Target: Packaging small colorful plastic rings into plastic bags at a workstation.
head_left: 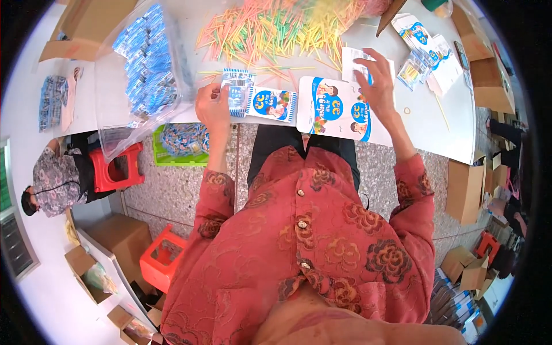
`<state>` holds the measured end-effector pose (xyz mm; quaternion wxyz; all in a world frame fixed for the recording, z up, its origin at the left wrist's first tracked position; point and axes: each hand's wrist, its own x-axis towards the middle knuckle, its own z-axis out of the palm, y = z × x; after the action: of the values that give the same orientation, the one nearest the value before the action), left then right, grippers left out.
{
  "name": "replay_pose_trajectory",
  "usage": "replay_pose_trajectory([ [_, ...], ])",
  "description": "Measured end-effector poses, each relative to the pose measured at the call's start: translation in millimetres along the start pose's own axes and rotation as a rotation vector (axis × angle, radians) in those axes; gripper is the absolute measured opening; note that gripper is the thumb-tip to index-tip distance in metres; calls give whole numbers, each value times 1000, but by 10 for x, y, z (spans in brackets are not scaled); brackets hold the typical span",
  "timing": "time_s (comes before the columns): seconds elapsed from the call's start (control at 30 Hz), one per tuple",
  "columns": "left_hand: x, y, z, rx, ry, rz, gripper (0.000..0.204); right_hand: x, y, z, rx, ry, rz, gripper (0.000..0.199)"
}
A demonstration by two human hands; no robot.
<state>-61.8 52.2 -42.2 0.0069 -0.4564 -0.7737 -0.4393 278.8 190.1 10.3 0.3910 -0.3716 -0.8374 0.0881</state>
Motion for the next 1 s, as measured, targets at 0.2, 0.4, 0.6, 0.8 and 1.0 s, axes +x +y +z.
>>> replay_pose_trajectory([
  [0.2,31,462,-142,-520,-59,-179,12,232,-576,253,451,-197,140,26],
  [0.4,-22,819,-220,-715,-232,-107,10,552,-1006,475,599,-348,43,23],
  [0.6,-82,925,-202,-756,-306,-177,12,665,-1098,505,603,-557,119,19],
  [0.8,-63,863,-239,-564,-468,-96,16,619,-1111,537,577,-413,-78,17],
  [1.0,-108,899,-215,-523,-490,-92,11,632,-1160,479,589,-438,-64,16],
])
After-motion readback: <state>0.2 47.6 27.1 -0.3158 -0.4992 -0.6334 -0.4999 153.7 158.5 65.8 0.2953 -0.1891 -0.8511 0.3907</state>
